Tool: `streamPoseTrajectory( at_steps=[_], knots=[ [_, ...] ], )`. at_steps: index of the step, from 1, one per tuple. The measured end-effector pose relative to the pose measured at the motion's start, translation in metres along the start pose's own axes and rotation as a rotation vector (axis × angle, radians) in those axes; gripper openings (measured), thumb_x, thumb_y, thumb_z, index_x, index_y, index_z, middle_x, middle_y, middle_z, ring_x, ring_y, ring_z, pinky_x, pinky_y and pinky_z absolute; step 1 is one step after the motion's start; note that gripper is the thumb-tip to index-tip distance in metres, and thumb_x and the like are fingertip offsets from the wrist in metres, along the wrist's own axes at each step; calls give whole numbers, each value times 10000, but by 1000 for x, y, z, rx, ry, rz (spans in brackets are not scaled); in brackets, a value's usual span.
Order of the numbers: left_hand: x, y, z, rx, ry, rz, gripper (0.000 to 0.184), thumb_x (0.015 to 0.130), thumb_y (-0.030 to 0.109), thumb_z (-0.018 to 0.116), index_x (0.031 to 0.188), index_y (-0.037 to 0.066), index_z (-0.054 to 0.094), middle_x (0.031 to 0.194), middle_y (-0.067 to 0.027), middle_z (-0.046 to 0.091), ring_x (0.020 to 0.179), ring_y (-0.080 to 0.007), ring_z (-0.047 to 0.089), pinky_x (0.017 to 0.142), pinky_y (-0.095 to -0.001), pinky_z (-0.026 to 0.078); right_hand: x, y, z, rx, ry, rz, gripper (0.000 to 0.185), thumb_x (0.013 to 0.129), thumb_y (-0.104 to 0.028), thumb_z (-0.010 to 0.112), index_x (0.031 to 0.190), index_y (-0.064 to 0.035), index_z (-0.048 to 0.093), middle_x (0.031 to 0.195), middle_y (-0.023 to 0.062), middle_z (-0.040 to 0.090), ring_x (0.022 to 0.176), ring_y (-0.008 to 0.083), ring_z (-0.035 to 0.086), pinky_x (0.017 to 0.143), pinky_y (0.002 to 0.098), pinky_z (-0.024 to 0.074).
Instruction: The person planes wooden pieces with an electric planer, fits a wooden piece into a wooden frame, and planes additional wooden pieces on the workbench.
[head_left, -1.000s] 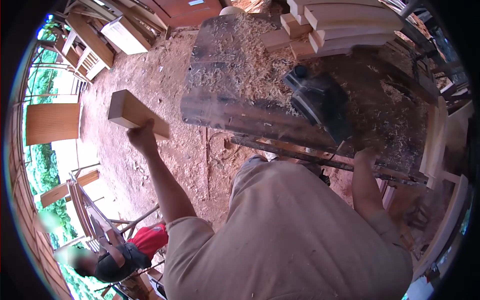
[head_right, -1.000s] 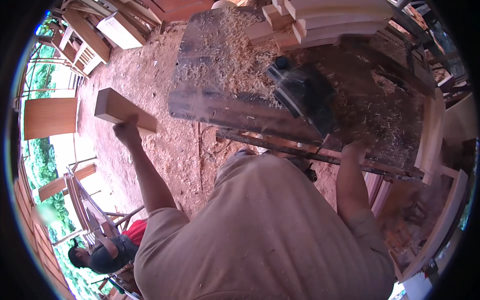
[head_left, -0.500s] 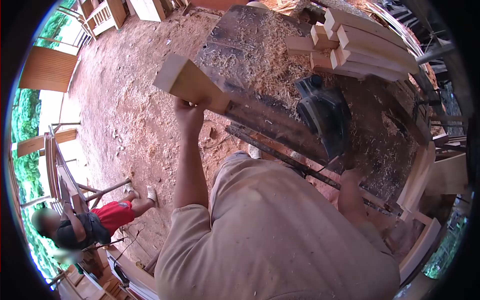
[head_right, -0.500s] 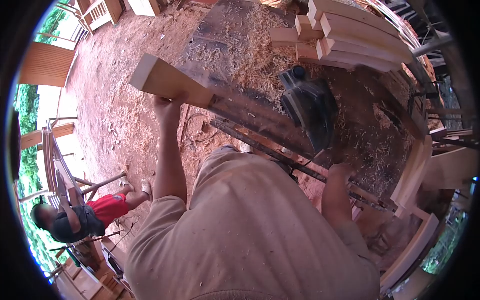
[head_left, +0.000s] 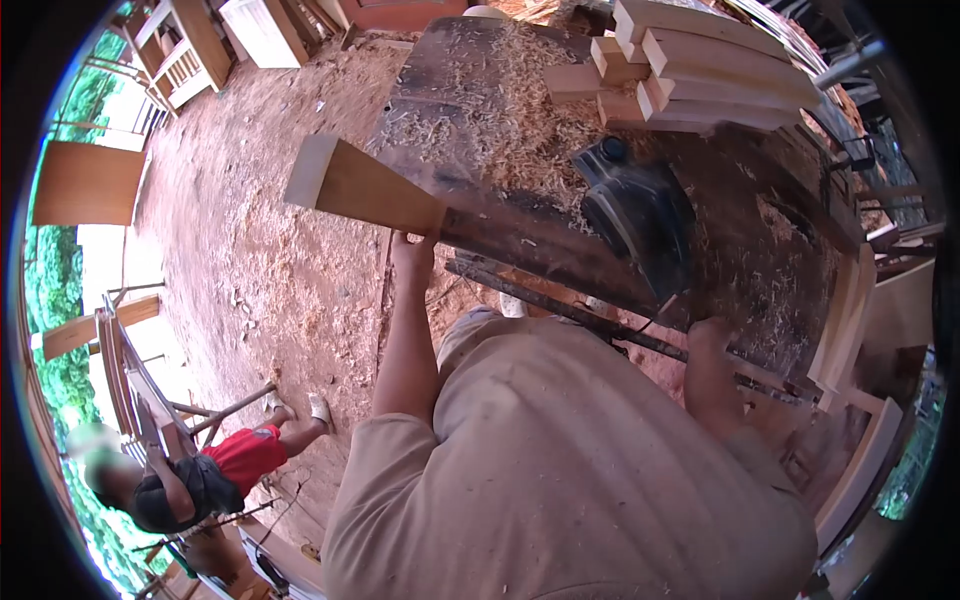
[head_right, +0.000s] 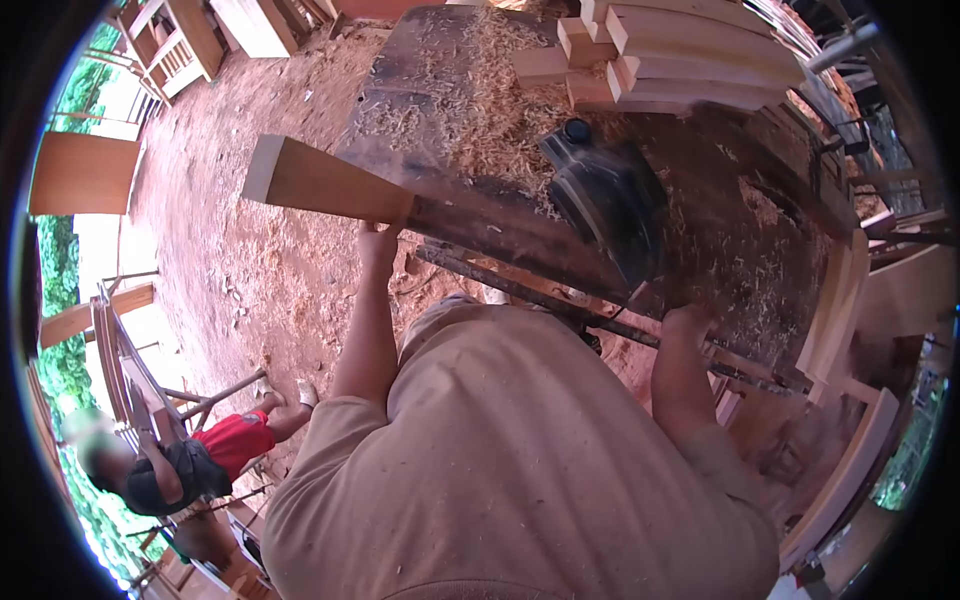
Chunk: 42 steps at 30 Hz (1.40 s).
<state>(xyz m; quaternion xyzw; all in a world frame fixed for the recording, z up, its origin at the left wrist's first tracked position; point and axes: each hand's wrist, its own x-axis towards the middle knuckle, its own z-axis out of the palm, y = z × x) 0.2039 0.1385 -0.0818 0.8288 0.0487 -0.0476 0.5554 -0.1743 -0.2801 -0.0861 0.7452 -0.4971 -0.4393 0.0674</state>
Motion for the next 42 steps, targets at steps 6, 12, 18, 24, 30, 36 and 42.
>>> streamPoseTrajectory(
  at_steps=[6,12,18,24,30,36,42],
  knots=[
    [6,-1,0,103,-57,11,379,743,133,837,1072,12,692,1025,-90,707,952,-182,644,834,-323,494,-20,4,-23,-64,-66,-94,469,942,-314,479,1293,-37,620,1378,180,566,1308,317,517,983,494,441],
    [5,4,4,119,-56,68,281,727,121,835,971,29,731,879,-79,717,814,-186,668,782,-353,514,16,1,23,433,39,202,536,913,-208,584,1396,3,485,1442,219,479,1321,320,504,1034,437,458],
    [0,15,4,140,-52,31,256,753,51,816,989,11,726,928,-66,712,880,-174,654,817,-331,505,5,0,7,421,20,253,557,907,-202,610,1407,-6,464,1471,210,442,1324,311,499,1032,410,470],
    [-2,17,5,223,-40,-6,321,749,55,823,1045,0,710,1006,-80,705,916,-175,646,836,-339,503,-2,3,-8,44,-123,65,568,890,-204,632,1412,-38,479,1470,158,466,1309,288,516,1026,409,466],
    [-6,20,2,175,-39,13,351,750,63,822,1071,-11,699,1041,-93,700,947,-187,637,856,-339,496,47,-6,56,284,196,266,461,936,-321,497,1252,-19,640,1365,206,567,1253,351,556,1021,493,414],
    [13,-17,2,-23,-57,-135,407,742,74,828,1118,5,689,1067,-97,697,978,-189,627,891,-345,482,43,-3,42,308,-60,189,487,932,-273,530,1298,44,576,1370,242,548,1246,367,560,1023,461,442],
    [8,6,6,-205,-13,-236,342,734,23,816,1045,31,675,970,-50,673,826,-129,607,653,-286,490,16,-4,18,565,27,340,469,928,-242,531,1285,58,580,1355,244,560,1237,369,568,1035,444,430]
  ],
)
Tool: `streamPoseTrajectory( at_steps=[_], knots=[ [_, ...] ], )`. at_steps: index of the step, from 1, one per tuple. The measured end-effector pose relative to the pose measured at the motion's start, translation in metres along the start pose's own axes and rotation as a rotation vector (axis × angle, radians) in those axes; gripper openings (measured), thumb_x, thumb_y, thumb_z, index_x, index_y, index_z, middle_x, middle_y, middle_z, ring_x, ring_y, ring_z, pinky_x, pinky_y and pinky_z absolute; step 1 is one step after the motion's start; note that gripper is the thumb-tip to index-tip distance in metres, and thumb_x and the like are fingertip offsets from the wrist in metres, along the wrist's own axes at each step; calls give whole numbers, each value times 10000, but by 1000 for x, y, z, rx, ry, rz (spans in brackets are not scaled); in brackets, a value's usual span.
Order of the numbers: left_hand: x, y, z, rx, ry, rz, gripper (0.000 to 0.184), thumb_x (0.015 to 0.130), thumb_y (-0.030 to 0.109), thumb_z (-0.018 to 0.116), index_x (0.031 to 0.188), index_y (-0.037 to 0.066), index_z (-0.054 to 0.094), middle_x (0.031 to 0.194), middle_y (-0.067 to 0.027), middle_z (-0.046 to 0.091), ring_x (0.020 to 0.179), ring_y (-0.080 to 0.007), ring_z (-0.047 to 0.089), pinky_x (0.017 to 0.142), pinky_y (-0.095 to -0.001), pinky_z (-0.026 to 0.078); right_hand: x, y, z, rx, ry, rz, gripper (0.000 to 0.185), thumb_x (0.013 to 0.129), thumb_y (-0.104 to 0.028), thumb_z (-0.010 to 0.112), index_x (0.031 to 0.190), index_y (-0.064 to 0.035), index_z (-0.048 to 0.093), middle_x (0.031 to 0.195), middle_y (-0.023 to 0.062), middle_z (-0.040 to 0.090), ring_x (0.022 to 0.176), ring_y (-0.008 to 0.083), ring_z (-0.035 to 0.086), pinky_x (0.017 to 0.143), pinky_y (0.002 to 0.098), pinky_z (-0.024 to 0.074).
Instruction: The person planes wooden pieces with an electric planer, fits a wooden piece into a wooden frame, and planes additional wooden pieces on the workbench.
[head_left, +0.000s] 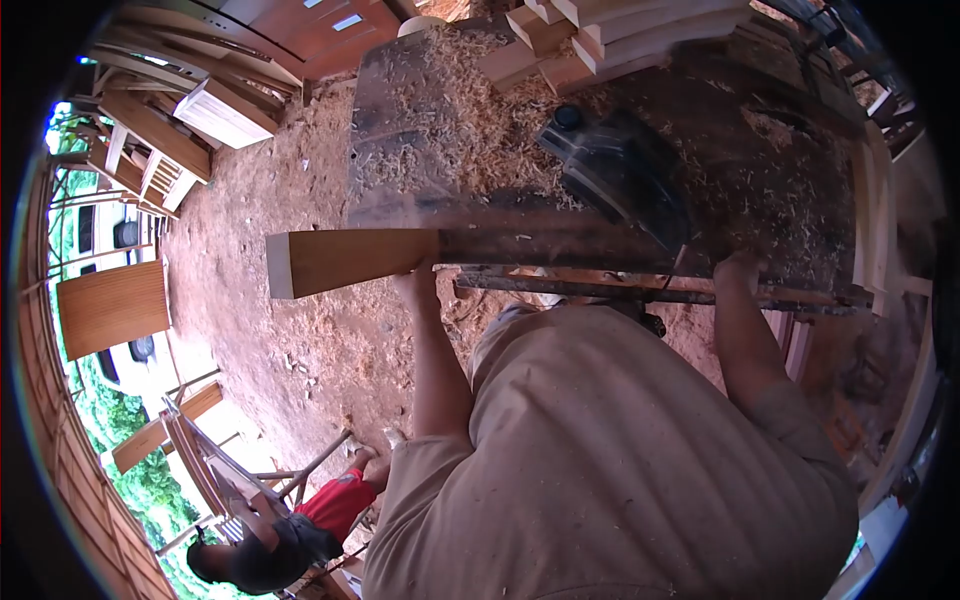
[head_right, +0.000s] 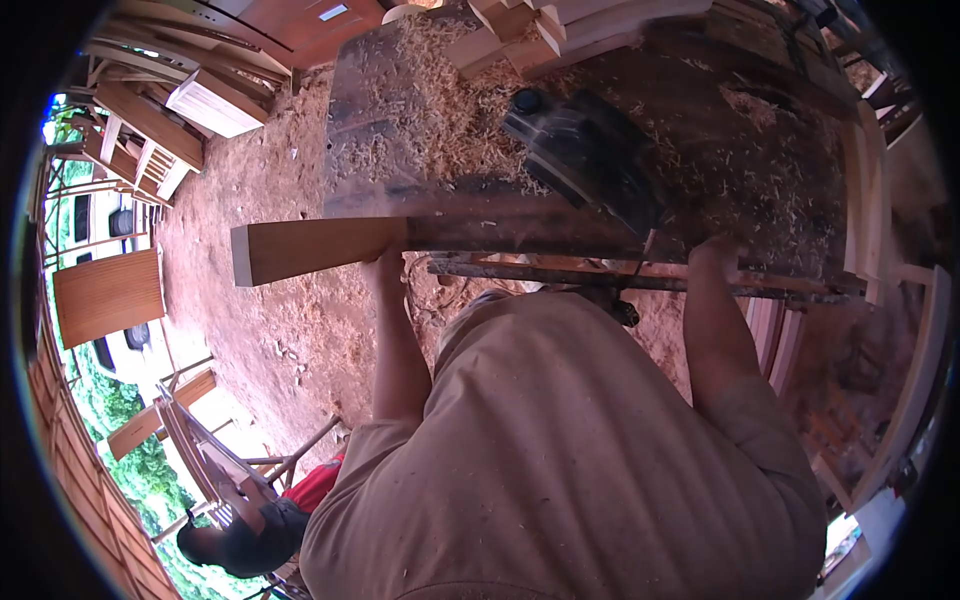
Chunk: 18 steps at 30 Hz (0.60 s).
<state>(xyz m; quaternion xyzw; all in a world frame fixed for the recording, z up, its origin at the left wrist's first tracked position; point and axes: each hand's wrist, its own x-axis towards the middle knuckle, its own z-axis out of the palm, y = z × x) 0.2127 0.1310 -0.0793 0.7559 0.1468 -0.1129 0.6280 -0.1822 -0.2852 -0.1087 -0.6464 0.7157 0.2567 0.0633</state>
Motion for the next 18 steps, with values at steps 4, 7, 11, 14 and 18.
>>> streamPoseTrajectory(
  at_steps=[4,7,11,14,18],
  knots=[
    [0,1,-3,8,-64,-7,315,738,20,817,1015,33,668,938,-29,662,792,-105,590,589,-260,461,-7,2,-9,-341,-61,-215,536,918,-220,571,1372,39,453,1359,193,564,1240,314,572,1003,417,465],
    [7,-8,-4,34,-52,-7,362,741,30,822,1071,16,672,983,-47,681,849,-128,610,664,-284,485,21,6,23,-243,-32,-165,459,923,-231,522,1303,20,583,1335,201,586,1248,361,557,1025,460,431],
    [18,-27,-6,124,3,120,307,735,71,835,1003,42,688,860,-42,677,692,-114,598,584,-282,466,13,3,21,-212,47,-141,473,930,-248,513,1339,-17,565,1362,183,571,1271,338,542,1031,466,424],
    [15,-31,-7,419,62,245,363,727,98,839,1049,12,695,945,-89,718,808,-174,648,696,-319,502,2,-1,19,-279,54,-217,480,934,-259,513,1349,-22,555,1372,179,563,1273,333,541,1033,467,423],
    [25,-44,-10,334,45,189,342,699,145,800,986,-1,686,934,-188,718,921,-278,684,829,-381,517,0,-15,16,-351,117,-332,491,939,-274,512,1363,-28,542,1385,174,552,1276,327,540,1036,469,421]
  ],
)
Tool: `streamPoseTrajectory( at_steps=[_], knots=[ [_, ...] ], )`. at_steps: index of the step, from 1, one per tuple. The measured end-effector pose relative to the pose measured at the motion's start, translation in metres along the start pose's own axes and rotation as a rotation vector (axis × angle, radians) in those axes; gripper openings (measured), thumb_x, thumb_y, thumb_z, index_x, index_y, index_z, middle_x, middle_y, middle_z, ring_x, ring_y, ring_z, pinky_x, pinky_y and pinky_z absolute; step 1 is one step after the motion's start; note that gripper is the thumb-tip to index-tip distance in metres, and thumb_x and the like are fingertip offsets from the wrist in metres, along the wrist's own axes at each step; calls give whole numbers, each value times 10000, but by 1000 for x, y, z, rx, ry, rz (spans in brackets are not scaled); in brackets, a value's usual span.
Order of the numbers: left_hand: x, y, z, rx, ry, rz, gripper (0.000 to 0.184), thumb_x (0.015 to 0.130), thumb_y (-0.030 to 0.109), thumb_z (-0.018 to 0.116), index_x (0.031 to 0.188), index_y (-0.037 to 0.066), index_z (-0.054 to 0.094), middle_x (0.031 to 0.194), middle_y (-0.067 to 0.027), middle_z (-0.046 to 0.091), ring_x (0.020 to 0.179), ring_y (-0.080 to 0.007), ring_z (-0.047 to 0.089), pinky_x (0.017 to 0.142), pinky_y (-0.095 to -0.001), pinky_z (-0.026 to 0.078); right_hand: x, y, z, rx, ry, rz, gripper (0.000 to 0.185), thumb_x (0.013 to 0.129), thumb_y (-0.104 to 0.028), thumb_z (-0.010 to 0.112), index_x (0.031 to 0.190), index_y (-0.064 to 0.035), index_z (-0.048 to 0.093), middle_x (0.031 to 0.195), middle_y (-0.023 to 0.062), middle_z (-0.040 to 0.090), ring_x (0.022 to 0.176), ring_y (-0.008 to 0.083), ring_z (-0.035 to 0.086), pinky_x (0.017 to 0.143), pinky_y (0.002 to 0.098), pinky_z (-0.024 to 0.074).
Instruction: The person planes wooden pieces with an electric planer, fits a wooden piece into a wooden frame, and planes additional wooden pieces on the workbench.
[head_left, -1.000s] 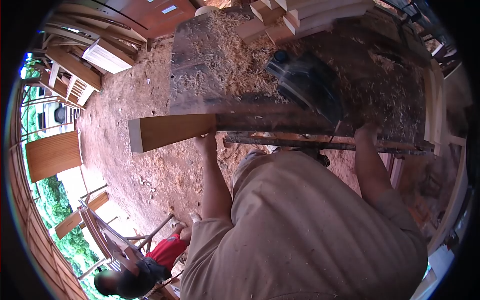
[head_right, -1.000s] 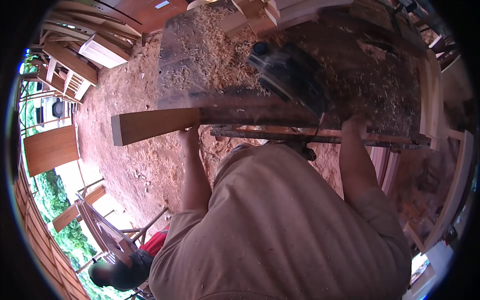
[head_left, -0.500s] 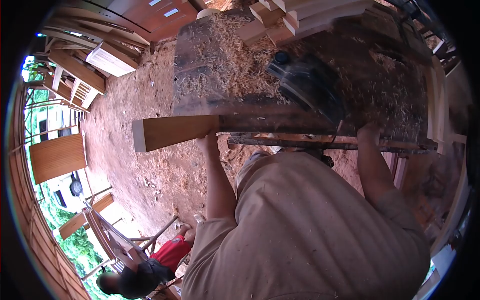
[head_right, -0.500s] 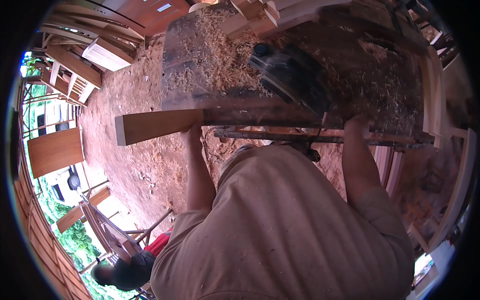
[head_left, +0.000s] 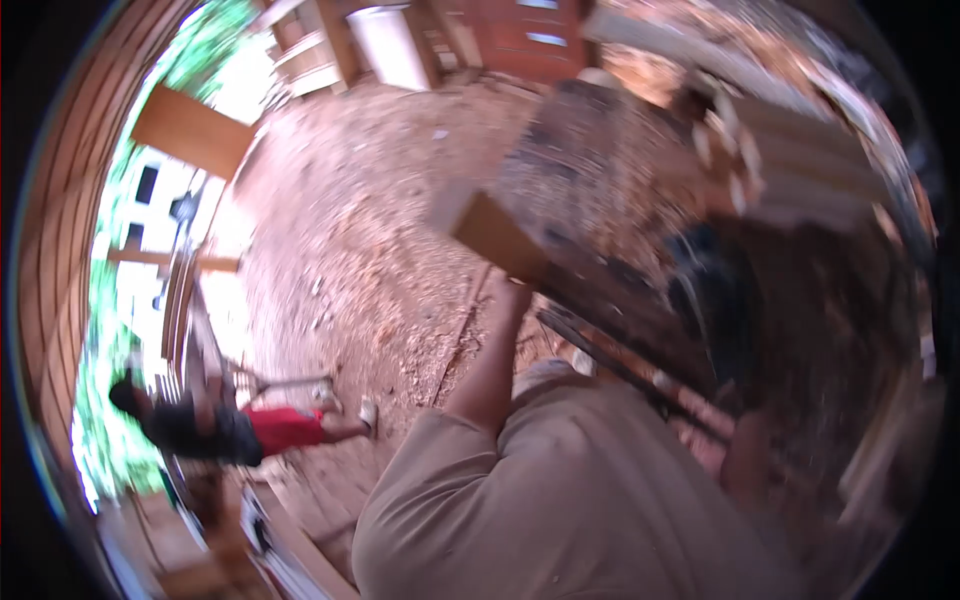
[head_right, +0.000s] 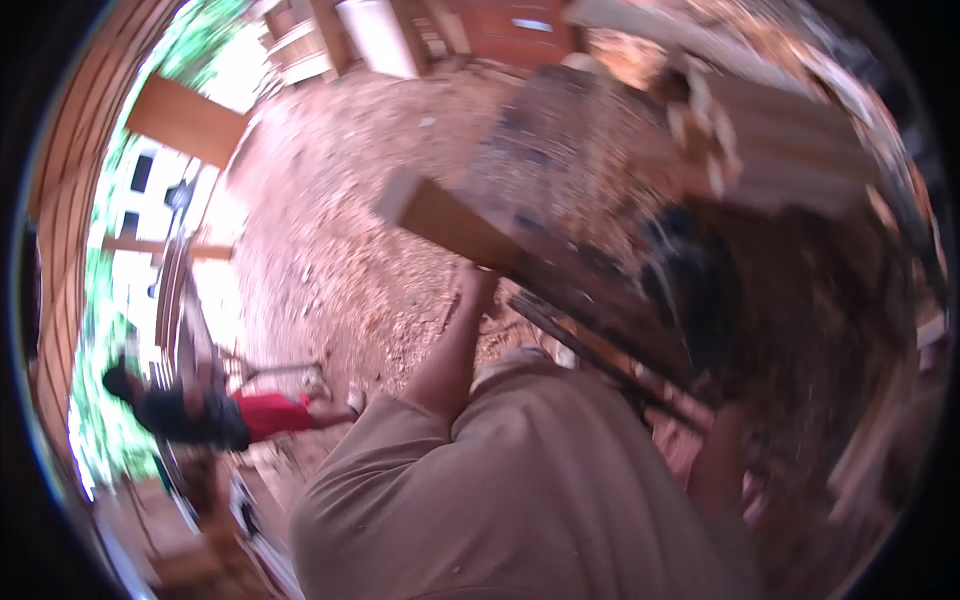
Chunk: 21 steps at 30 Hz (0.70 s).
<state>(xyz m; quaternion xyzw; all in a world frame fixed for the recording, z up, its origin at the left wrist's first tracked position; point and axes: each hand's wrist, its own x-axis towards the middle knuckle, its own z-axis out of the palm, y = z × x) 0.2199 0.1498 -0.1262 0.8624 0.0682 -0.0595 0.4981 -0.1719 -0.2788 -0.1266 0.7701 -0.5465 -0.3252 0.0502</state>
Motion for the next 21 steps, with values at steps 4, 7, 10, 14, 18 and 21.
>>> streamPoseTrajectory(
  at_steps=[4,7,10,14,18,21],
  knots=[
    [-36,64,-7,-29,96,-70,335,764,265,798,989,27,728,873,-143,742,844,-243,722,733,-356,544,11,-2,1,-59,71,-21,502,944,-288,511,1376,-33,529,1398,169,541,1279,321,538,1038,470,420],
    [-44,77,-12,-135,135,-73,338,775,288,801,978,28,728,878,-141,743,831,-249,723,727,-363,545,15,-12,-3,-90,102,-25,511,948,-299,510,1387,-38,519,1408,165,533,1281,317,537,1040,471,418],
    [-45,86,-17,-43,124,-134,348,770,306,809,963,29,729,874,-144,742,819,-247,723,725,-369,547,19,-12,-1,-116,116,-14,520,952,-310,509,1397,-42,510,1417,162,526,1283,312,536,1042,472,417],
    [-33,60,-2,-88,112,-83,309,781,268,789,969,31,726,880,-147,742,828,-259,723,726,-377,545,22,-1,7,-126,112,-5,531,957,-324,508,1411,-48,496,1430,157,515,1286,306,535,1045,474,415],
    [-36,54,10,-110,205,-66,306,782,230,770,998,20,716,899,-163,738,869,-291,722,746,-386,543,26,20,21,-124,108,-1,544,962,-338,508,1424,-54,483,1443,152,504,1289,300,534,1048,475,414],
    [-35,55,5,-73,128,-185,347,772,248,775,1011,5,709,910,-174,733,907,-298,715,783,-397,535,30,33,39,-96,116,-7,553,966,-349,507,1434,-58,474,1453,148,496,1291,296,533,1050,476,412]
  ],
)
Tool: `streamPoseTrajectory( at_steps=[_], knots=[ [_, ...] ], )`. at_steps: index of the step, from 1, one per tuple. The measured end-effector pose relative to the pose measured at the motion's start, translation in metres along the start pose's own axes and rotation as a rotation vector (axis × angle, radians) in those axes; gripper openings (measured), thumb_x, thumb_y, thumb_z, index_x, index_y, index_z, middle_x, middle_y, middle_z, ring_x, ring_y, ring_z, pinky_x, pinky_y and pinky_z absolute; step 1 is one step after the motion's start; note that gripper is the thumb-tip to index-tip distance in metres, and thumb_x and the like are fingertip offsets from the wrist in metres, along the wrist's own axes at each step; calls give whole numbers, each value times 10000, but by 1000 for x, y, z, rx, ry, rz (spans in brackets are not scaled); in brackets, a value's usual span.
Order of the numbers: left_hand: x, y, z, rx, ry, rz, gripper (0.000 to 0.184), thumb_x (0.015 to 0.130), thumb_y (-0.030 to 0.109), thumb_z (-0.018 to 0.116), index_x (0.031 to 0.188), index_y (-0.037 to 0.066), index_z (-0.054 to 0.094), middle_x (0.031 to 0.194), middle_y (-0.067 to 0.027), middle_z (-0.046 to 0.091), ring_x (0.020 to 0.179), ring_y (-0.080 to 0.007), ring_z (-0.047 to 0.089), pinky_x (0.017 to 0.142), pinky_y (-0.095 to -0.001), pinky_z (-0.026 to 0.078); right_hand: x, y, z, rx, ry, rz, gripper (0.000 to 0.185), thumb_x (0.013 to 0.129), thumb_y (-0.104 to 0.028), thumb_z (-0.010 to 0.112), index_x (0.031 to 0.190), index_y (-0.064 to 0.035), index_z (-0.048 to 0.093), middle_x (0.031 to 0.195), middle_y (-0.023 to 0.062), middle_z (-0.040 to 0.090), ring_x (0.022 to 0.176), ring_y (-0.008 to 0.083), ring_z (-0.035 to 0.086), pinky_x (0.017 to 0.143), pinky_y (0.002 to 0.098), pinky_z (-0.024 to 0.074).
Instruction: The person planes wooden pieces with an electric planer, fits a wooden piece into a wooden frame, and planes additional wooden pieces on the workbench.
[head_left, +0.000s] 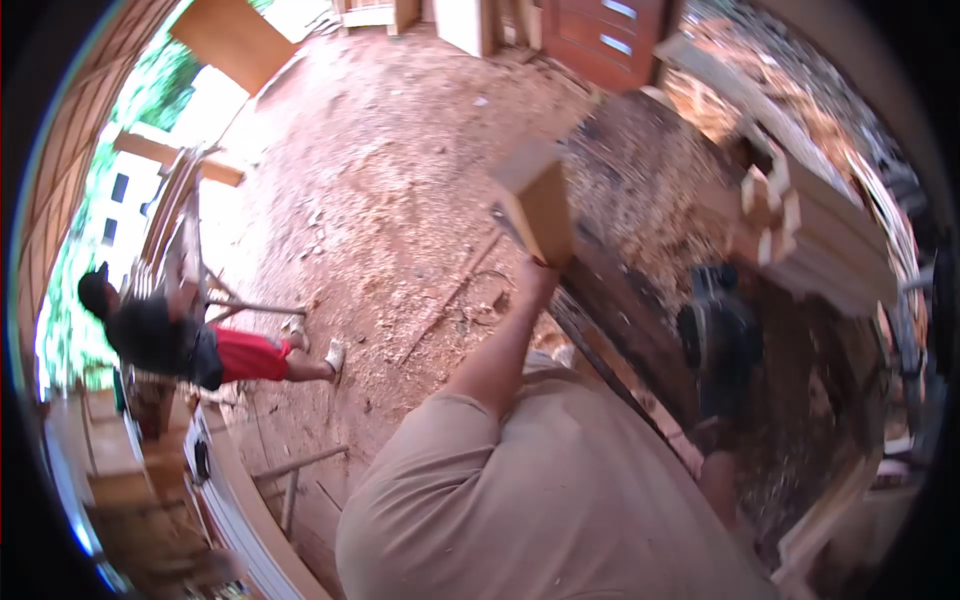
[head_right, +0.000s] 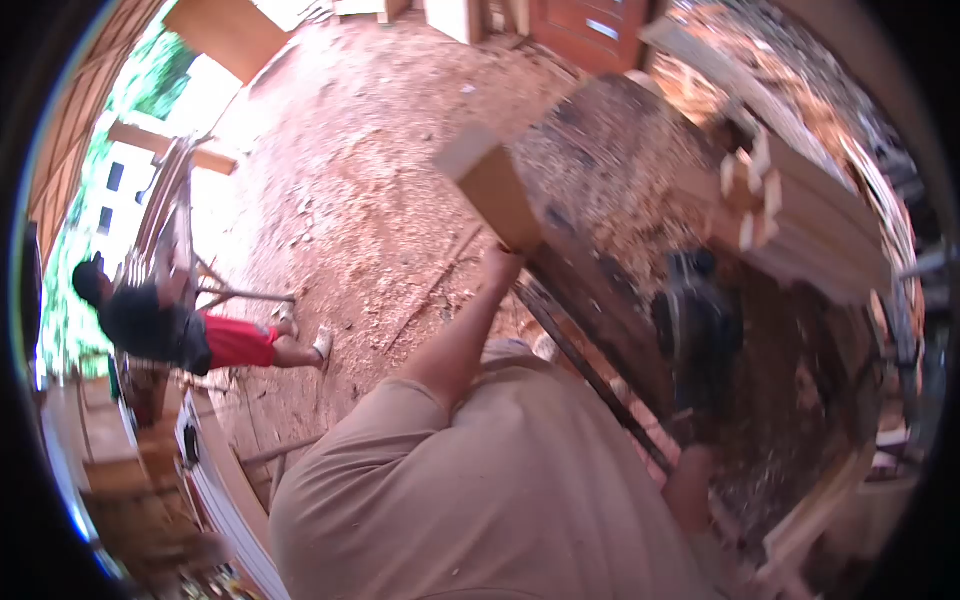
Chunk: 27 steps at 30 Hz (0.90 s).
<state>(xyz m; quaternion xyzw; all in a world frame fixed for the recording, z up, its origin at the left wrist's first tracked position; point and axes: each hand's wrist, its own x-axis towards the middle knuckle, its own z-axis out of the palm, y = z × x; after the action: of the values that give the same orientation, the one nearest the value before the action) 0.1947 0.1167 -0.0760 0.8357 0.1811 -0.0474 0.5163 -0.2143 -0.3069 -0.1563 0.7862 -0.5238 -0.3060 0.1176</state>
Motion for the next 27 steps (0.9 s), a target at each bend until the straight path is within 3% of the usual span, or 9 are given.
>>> streamPoseTrajectory(
  at_steps=[3,5,7,9,22,24,27],
  knots=[
    [52,-79,25,-23,-14,95,371,762,265,790,1004,-4,707,904,-163,736,896,-266,715,789,-384,530,4,-3,7,-7,-26,-15,562,969,-360,506,1445,-62,464,1463,144,488,1294,291,532,1052,477,411],
    [7,-13,4,-11,22,105,335,763,228,793,992,-2,710,894,-144,740,871,-225,711,770,-356,527,-24,-5,-52,-94,-158,-53,425,955,-334,511,1271,-87,651,1396,156,554,1280,287,547,1023,468,441],
    [14,-25,6,-191,-54,170,272,779,152,779,990,-4,709,899,-117,739,860,-184,702,745,-326,521,-61,-10,-131,-170,-385,-110,442,965,-307,489,1319,-76,615,1422,145,537,1292,352,525,962,566,449],
    [0,0,1,-8,-31,159,242,781,83,766,994,-12,704,914,-103,733,853,-165,690,745,-309,518,-52,-8,-116,-188,-382,-136,422,963,-291,485,1294,-77,635,1410,151,546,1283,363,529,934,582,459],
    [20,-34,-5,-157,-149,178,272,798,46,745,1048,-46,694,946,-95,722,819,-157,663,741,-299,508,-55,-5,-102,-256,-302,-256,400,975,-252,449,1267,-68,652,1352,170,583,1221,365,570,894,607,469],
    [20,-39,-9,-387,-221,73,256,827,-22,648,1080,-44,680,981,-97,718,782,-116,636,665,-254,482,-58,-7,-109,-215,-310,-216,401,975,-255,451,1266,-66,653,1356,174,579,1222,367,569,896,611,464],
    [14,-38,-21,-637,-241,-72,312,818,-81,617,1122,-36,671,1002,-87,714,717,-101,580,603,-243,449,-57,-5,-108,-178,-310,-191,406,974,-271,457,1262,-64,655,1368,181,569,1224,372,567,906,618,453]
  ],
)
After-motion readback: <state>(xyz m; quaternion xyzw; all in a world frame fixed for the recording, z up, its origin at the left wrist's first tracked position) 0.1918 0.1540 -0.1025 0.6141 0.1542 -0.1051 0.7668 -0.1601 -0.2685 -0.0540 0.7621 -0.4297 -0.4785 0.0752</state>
